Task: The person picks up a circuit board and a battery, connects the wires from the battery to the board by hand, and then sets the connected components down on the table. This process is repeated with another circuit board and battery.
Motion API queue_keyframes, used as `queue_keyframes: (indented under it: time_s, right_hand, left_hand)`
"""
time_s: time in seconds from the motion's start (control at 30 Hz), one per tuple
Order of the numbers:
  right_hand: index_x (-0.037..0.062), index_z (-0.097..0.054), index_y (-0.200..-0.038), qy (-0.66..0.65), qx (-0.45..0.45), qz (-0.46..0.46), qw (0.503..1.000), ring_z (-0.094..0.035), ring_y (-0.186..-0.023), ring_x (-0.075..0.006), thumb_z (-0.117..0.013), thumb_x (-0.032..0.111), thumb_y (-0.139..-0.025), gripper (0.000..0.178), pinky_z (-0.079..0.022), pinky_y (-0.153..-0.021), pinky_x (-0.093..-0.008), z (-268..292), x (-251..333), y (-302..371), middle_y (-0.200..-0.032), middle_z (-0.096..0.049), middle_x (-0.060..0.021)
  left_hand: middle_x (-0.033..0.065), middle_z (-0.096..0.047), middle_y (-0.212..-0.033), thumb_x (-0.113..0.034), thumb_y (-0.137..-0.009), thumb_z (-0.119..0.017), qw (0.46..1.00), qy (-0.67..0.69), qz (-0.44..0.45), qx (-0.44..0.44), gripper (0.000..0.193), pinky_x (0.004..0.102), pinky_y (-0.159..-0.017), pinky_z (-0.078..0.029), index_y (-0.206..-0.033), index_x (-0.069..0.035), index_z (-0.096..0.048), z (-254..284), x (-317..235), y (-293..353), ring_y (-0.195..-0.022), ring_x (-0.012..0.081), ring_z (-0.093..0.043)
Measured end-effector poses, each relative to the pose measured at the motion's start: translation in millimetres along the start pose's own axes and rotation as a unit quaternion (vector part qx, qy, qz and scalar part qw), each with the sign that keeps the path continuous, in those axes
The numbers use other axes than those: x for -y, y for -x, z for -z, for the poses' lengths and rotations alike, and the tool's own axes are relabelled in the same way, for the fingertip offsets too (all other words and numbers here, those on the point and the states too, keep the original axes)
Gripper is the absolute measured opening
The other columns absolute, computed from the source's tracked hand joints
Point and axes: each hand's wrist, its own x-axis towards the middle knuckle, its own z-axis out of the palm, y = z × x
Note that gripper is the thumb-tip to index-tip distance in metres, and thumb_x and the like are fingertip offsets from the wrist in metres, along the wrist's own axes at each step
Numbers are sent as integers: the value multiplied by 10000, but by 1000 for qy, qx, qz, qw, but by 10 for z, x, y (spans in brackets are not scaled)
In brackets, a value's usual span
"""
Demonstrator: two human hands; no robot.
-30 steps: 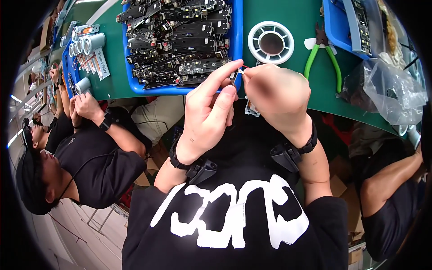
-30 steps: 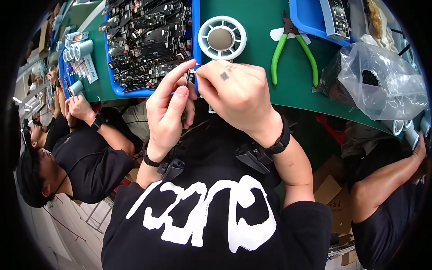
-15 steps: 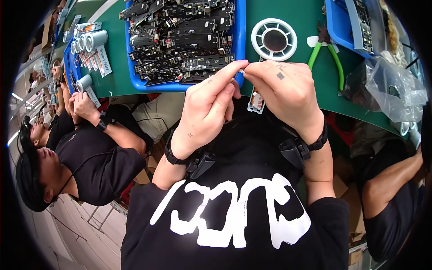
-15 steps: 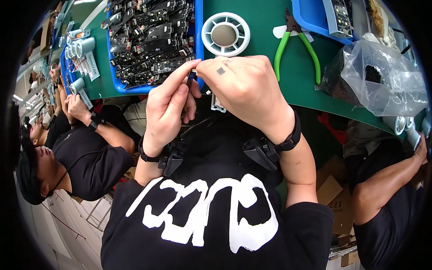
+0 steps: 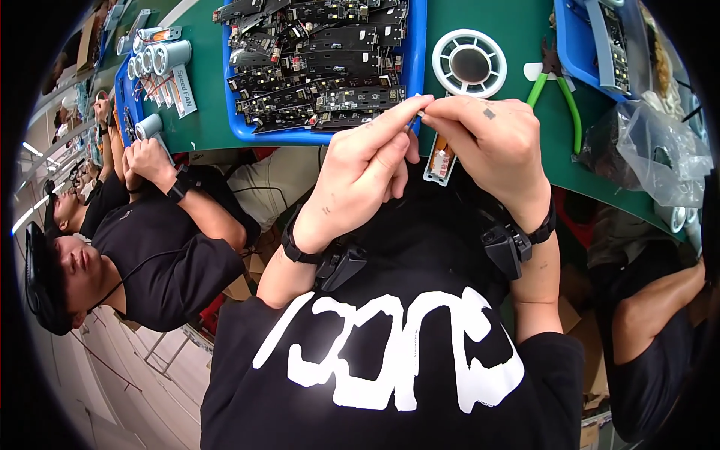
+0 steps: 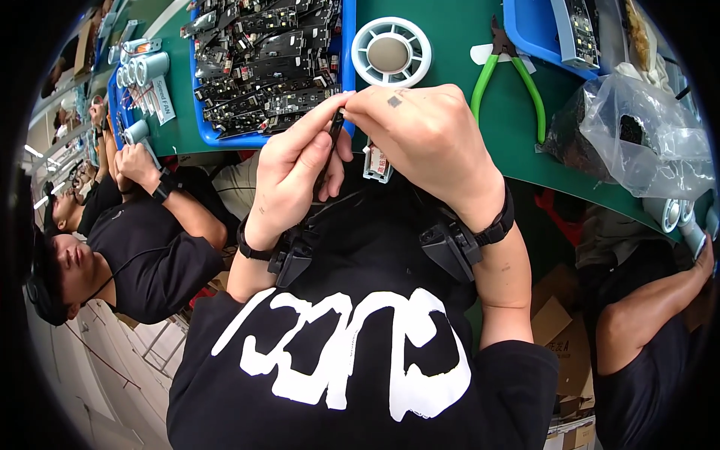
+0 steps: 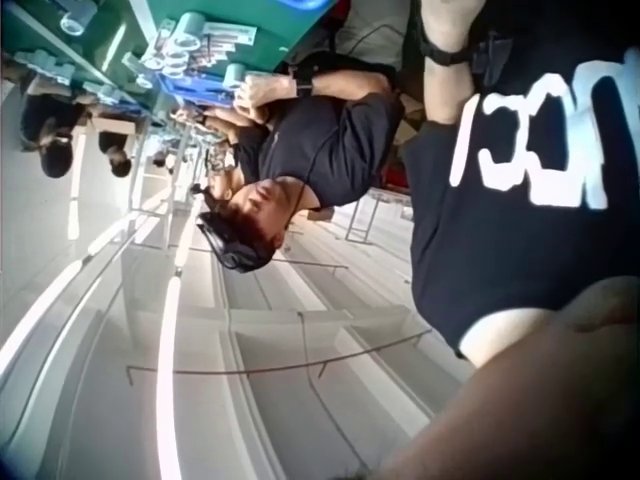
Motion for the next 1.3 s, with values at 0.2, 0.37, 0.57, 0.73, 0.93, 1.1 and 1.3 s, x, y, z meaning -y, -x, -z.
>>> queue_keyframes:
  time_s: [0.2, 0.37, 0.57, 0.73, 0.93, 1.1, 1.3]
  right_hand:
    - [5, -704, -1065, -81, -149, -121, 978, -650, -644, -127, -711, 6, -893, 172, -485, -545, -247, 93, 189, 128, -874, -725, -96]
    - [-11, -665, -1166, -71, -109, -210, 969, -615, -707, -104, -669, 16, -928, 240, -477, -611, -221, 232, 586, 406, -926, -687, -89]
    - [-6, -601, -1243, -198, -65, -300, 931, -600, -741, -80, -704, 9, -887, 371, -475, -645, -211, 155, 749, 491, -950, -655, -67]
    - [2, -550, -1263, -188, -125, -367, 902, -589, -750, -55, -688, 26, -910, 379, -479, -627, -202, 206, 702, 496, -1001, -641, -61]
    - [-1, -516, -1293, -248, -154, -387, 875, -549, -689, -59, -643, 13, -920, 395, -439, -563, -209, 246, 646, 503, -1039, -619, -77]
    - [-6, -514, -1303, -395, -160, -398, 812, -555, -673, -77, -584, 27, -958, 354, -449, -552, -218, 185, 445, 606, -1086, -631, -108]
    - [-11, -524, -1302, -470, -194, -387, 769, -580, -739, -100, -525, 38, -992, 314, -487, -630, -241, 136, 420, 614, -1116, -637, -118]
  left_hand:
    - [51, -616, -845, -100, -1045, -482, 987, 127, -32, -96, 370, 199, -469, -433, -1403, -11, -515, -273, -51, 66, -553, 72, -575]
    - [66, -665, -904, -100, -1030, -517, 980, 127, -93, -119, 293, 204, -503, -480, -1296, 20, -540, -313, 1, 115, -621, 94, -633]
    - [101, -709, -991, -17, -977, -569, 991, -1, -126, -37, 224, 234, -584, -537, -1196, 17, -604, -367, 7, 256, -701, 108, -678]
    - [110, -691, -1040, 28, -943, -634, 979, -106, -143, -100, 257, 245, -630, -552, -1199, 31, -610, -285, 35, 220, -760, 127, -690]
    - [92, -716, -947, 33, -836, -752, 883, -274, -337, -175, 249, 241, -577, -517, -1074, -10, -696, -216, 32, -172, -698, 108, -667]
    - [64, -726, -901, 23, -832, -761, 901, -218, -348, -137, 162, 218, -547, -482, -983, -20, -722, -267, 88, -310, -638, 85, -617]
    - [65, -699, -852, 12, -824, -760, 931, -198, -285, -110, 139, 247, -532, -479, -949, -24, -709, -396, -1, -333, -625, 128, -621]
